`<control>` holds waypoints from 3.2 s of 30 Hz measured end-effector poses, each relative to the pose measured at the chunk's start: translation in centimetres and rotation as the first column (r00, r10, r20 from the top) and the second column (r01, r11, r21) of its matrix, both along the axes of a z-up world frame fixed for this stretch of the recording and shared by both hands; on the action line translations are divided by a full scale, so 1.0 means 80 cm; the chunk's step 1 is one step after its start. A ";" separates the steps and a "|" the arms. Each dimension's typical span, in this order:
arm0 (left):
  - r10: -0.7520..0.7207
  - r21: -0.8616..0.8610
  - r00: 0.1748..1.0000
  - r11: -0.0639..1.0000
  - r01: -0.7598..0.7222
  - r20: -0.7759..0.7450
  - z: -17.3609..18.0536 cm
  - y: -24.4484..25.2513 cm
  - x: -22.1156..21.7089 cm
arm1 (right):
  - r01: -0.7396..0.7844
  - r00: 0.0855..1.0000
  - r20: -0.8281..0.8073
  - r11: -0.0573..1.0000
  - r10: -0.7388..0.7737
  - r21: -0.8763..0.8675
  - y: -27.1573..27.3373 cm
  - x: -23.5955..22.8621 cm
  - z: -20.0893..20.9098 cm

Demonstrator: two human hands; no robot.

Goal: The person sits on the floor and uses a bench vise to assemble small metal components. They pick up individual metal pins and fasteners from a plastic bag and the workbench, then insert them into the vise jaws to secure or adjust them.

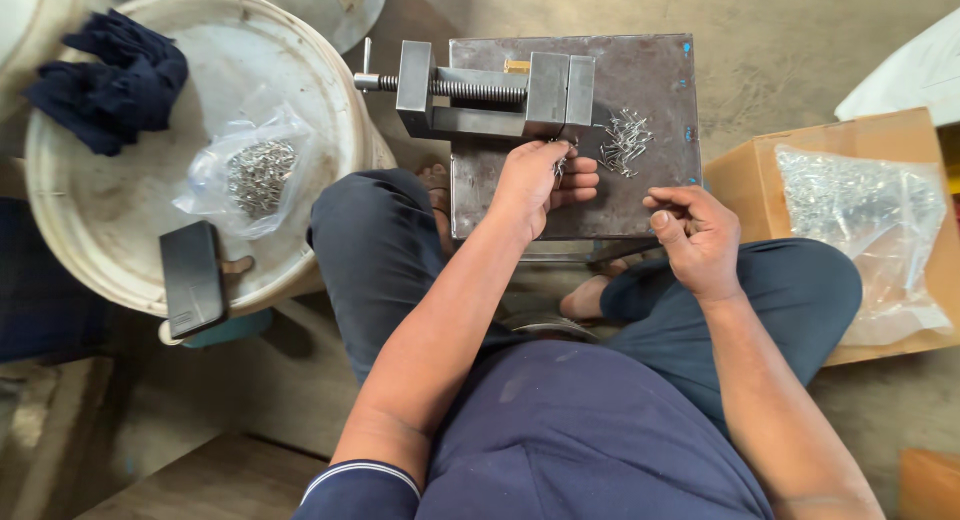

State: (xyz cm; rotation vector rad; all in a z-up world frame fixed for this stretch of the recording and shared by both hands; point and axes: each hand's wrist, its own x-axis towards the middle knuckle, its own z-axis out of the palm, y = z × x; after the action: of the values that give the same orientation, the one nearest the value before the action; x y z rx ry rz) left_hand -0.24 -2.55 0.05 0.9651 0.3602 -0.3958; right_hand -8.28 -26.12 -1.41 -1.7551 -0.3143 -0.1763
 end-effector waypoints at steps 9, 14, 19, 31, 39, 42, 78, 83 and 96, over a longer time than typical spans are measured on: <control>-0.002 0.052 1.000 0.999 0.000 0.030 0.006 0.011 -0.020 | 0.114 0.993 0.033 0.986 -0.110 -0.125 0.006 0.001 0.020; -0.037 0.030 0.998 0.999 0.035 0.043 0.008 0.037 -0.044 | 0.182 0.972 0.215 0.871 -0.091 -0.456 0.030 0.007 0.044; -0.014 -0.011 0.998 1.000 0.015 0.060 0.005 0.059 -0.056 | 0.198 0.963 0.269 0.742 -0.024 -0.641 0.080 0.031 0.059; 0.012 -0.164 0.989 0.986 0.013 0.147 -0.003 0.072 -0.037 | 0.202 0.926 0.367 0.710 0.085 -0.674 0.106 0.015 0.057; -0.017 -0.290 0.984 0.954 0.069 0.178 -0.009 0.085 -0.044 | 0.157 0.884 0.299 0.374 0.358 -0.914 0.117 0.043 0.062; -0.014 -0.318 0.982 0.945 0.074 0.187 -0.010 0.086 -0.041 | 0.135 0.877 0.234 0.252 0.420 -0.958 0.123 0.053 0.073; 0.766 0.140 0.639 0.627 -0.766 0.068 -0.048 0.478 -0.078 | 0.006 0.976 -0.216 0.977 0.042 0.215 -0.073 0.073 -0.111; 0.715 0.322 0.696 0.643 -0.695 0.074 -0.056 0.518 -0.032 | 0.007 0.977 -0.213 0.982 0.033 0.187 -0.060 0.067 -0.099; 0.517 0.610 0.852 0.651 -0.452 0.079 -0.012 0.496 -0.037 | 0.028 0.966 -0.255 0.976 0.030 0.218 -0.042 0.064 -0.084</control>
State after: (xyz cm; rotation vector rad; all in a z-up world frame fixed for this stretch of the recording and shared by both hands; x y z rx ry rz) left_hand -3.21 37.14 -0.89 1.4317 0.8609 0.1997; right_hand -3.19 -29.50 -8.14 -1.5360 -0.1014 0.0188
